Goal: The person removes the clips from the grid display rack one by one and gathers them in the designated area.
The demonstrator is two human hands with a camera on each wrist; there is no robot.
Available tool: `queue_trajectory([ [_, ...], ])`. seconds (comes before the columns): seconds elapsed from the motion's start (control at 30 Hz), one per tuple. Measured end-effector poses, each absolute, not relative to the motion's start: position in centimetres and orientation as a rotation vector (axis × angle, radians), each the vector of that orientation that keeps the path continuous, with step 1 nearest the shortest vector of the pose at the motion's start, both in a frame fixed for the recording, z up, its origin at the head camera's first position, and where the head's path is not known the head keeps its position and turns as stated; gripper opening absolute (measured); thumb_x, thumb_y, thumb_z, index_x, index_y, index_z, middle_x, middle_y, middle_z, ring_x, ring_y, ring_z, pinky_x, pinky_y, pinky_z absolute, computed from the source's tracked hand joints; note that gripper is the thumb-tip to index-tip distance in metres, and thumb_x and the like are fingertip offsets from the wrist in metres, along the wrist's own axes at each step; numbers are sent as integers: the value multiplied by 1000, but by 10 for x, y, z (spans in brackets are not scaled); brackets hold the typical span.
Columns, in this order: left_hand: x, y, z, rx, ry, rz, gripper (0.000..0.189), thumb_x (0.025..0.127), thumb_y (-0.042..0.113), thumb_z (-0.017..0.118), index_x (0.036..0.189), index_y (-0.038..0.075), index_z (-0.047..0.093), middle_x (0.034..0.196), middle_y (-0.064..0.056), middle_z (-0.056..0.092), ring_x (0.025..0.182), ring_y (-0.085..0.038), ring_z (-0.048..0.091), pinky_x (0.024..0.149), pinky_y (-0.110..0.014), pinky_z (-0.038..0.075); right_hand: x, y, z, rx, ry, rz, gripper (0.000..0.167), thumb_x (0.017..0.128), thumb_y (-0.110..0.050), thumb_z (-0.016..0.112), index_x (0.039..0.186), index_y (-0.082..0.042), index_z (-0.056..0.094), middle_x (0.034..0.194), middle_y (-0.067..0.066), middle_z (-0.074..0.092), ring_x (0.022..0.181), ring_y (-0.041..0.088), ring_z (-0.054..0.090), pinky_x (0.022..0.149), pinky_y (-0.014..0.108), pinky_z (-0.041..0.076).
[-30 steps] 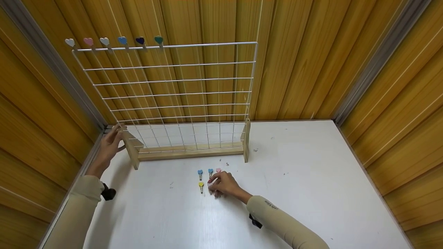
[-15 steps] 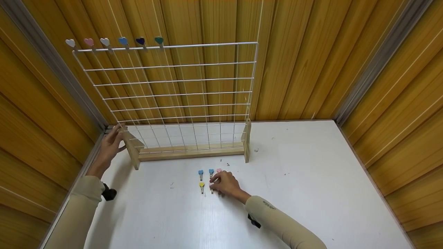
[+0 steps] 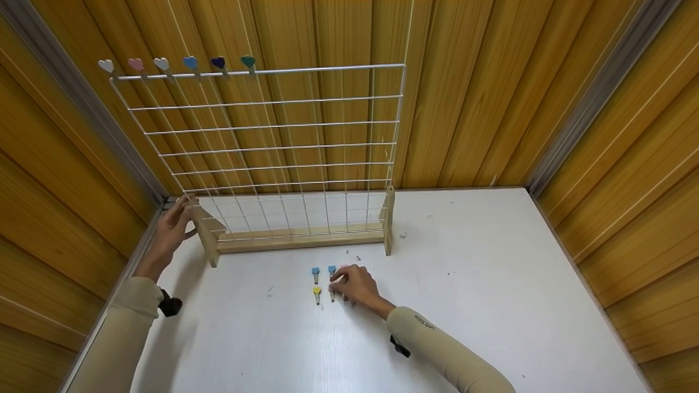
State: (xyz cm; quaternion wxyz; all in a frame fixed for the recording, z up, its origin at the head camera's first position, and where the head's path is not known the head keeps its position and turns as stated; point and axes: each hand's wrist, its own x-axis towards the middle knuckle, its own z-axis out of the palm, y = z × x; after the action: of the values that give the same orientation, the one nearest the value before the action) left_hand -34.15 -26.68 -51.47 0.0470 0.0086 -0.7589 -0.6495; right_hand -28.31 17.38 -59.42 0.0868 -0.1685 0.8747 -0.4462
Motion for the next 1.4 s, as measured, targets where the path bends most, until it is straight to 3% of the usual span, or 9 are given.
queue_trajectory([
  [0.13, -341, -267, -513, 13, -2316, -2003, 56, 111, 28, 42, 164, 24, 23, 169, -10, 28, 153, -32, 32, 119, -54, 40, -290, 176, -576, -583, 2623, -1339, 16, 93, -8, 74, 103, 4, 77, 81, 17, 76, 54, 20, 64, 47, 16, 45],
  [0.2, -341, -268, -513, 11, -2318, -2006, 57, 111, 30, 42, 164, 24, 23, 168, -11, 28, 153, -32, 32, 120, -54, 40, -295, 176, -563, -622, 2616, -1351, 18, 94, -8, 74, 104, 6, 76, 82, 19, 77, 55, 26, 67, 48, 24, 53],
  [0.33, -339, -268, -510, 28, -2332, -1995, 57, 111, 32, 42, 165, 24, 23, 168, -12, 28, 153, -33, 33, 120, -54, 40, -305, 175, -535, -662, 2615, -1367, 19, 94, -9, 73, 107, 5, 76, 86, 19, 77, 60, 29, 69, 50, 24, 56],
  [0.5, -339, -268, -510, 36, -2335, -1985, 56, 111, 32, 41, 164, 24, 23, 169, -13, 27, 154, -33, 31, 119, -54, 41, -320, 171, -494, -689, 2687, -1344, 19, 95, -13, 73, 109, -2, 77, 89, 15, 77, 57, 16, 63, 49, 14, 48],
  [0.67, -340, -268, -511, 38, -2335, -1985, 57, 111, 32, 41, 164, 25, 23, 169, -11, 26, 154, -33, 30, 119, -54, 40, -330, 164, -456, -705, 2731, -1368, 20, 96, -13, 73, 110, -1, 77, 90, 17, 77, 56, 22, 65, 49, 15, 45],
  [0.77, -340, -267, -512, 29, -2333, -1997, 57, 111, 32, 41, 165, 24, 23, 169, -10, 26, 154, -33, 30, 119, -55, 40, -334, 160, -436, -704, 2745, -1395, 18, 96, -11, 73, 110, 0, 77, 90, 18, 77, 56, 23, 65, 50, 14, 46],
  [1.2, -336, -272, -509, 26, -2320, -1988, 58, 111, 31, 41, 165, 22, 21, 169, -15, 26, 153, -36, 31, 119, -54, 40, -358, 137, -351, -778, 2761, -1605, 17, 96, -12, 73, 108, -1, 78, 101, 19, 77, 63, 6, 63, 56, 15, 55],
  [1.4, -334, -272, -511, 55, -2307, -1982, 56, 112, 29, 41, 165, 21, 23, 167, -16, 29, 152, -36, 34, 119, -54, 41, -361, 125, -318, -827, 2724, -1702, 19, 96, -10, 73, 110, 1, 77, 104, 23, 76, 57, 6, 62, 54, 15, 53],
])
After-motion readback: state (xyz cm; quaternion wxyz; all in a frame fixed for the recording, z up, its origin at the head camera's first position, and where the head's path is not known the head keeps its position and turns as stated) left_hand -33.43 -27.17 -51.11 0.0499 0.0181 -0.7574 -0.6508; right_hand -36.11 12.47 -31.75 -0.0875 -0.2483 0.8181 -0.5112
